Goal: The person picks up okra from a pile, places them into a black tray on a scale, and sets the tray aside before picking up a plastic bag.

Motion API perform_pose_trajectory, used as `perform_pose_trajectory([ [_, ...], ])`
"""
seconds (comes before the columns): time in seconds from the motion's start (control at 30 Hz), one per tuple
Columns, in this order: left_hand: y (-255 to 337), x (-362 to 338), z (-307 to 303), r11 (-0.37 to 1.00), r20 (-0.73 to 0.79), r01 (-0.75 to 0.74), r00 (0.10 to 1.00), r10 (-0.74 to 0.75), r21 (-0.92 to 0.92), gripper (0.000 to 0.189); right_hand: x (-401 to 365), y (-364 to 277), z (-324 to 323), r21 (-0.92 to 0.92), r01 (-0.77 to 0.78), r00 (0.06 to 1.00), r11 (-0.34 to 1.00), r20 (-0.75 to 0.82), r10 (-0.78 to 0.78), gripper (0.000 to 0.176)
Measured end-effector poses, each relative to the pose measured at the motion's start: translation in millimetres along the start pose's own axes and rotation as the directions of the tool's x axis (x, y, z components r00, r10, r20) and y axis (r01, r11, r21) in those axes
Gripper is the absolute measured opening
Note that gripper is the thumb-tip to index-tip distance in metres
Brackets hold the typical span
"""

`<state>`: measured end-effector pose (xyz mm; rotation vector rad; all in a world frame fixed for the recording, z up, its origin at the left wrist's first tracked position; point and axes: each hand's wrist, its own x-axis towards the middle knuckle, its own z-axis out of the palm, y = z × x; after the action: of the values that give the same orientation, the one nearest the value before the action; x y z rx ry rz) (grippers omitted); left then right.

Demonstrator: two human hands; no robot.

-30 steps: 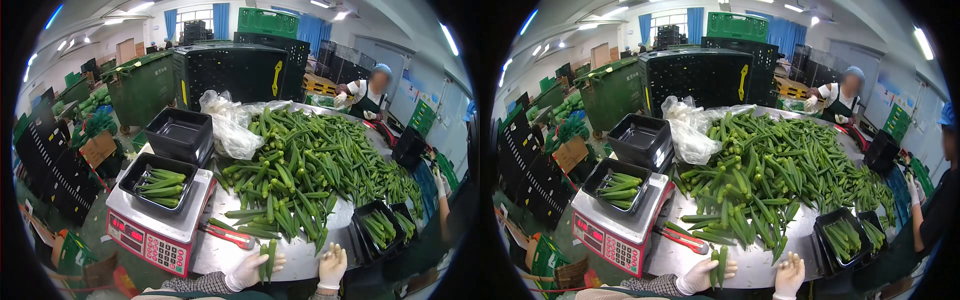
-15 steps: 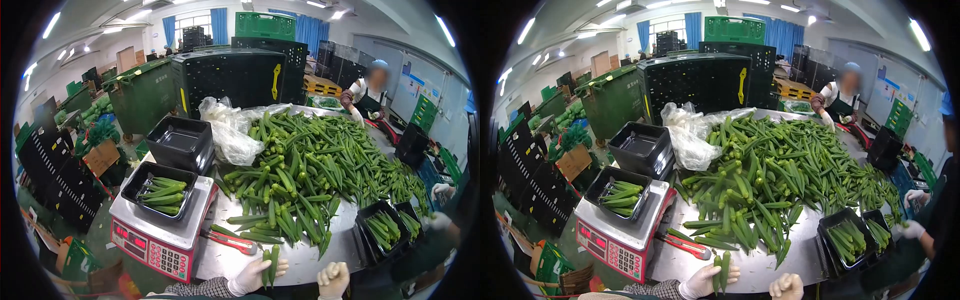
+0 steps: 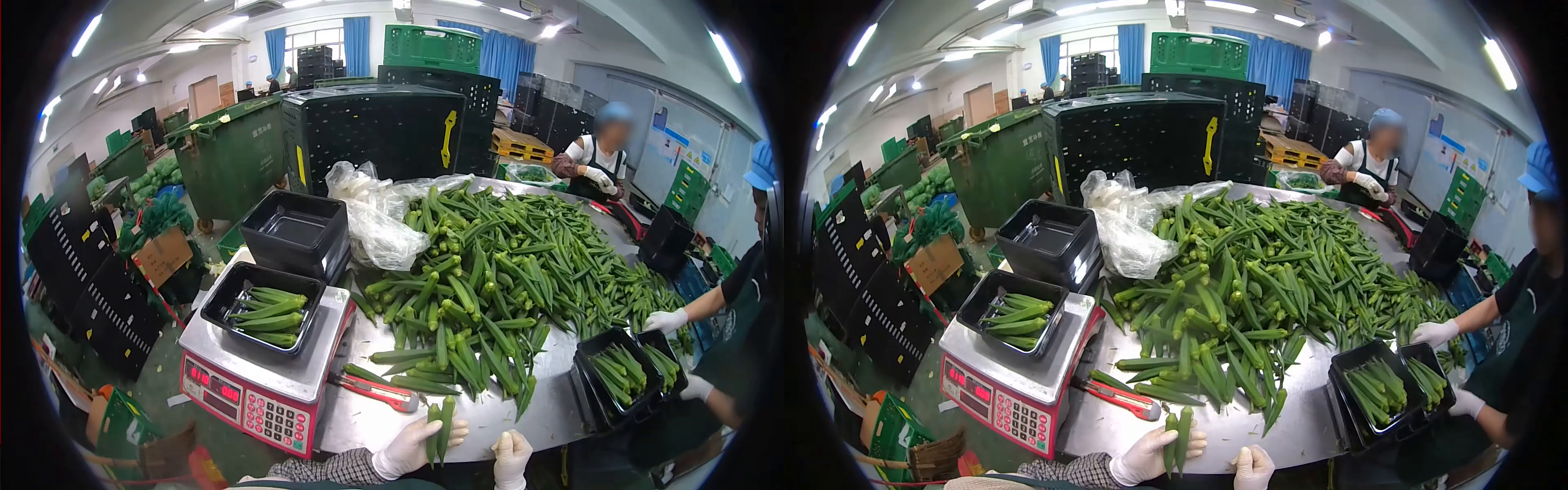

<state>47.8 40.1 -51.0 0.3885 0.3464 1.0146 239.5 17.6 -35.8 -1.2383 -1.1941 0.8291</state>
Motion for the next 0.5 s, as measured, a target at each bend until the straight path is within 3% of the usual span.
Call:
perform_pose_trajectory([
  [0.1, -0.2, -1.2, 2.6, 1.000, -0.020, -0.010, 1.000, 0.010, -0.005, 0.049, 1.8, 4.2, -1.9, -0.048, -0.015, 0.998, 0.999, 0.056, 0.017, 0.035],
  [0.2, 0.2, -0.6, 3.1, 1.000, -0.027, -0.015, 1.000, 0.014, -0.019, 0.047, 2.1, 3.8, 3.1, -0.024, 0.021, 1.000, 0.999, 0.014, -0.021, 0.040],
  [0.5, 0.2, -0.8, 3.1, 0.999, -0.023, -0.019, 1.000, 0.018, -0.030, 0.048, 1.8, 0.4, 3.8, -0.087, 0.046, 0.999, 0.995, 0.021, -0.045, 0.039],
])
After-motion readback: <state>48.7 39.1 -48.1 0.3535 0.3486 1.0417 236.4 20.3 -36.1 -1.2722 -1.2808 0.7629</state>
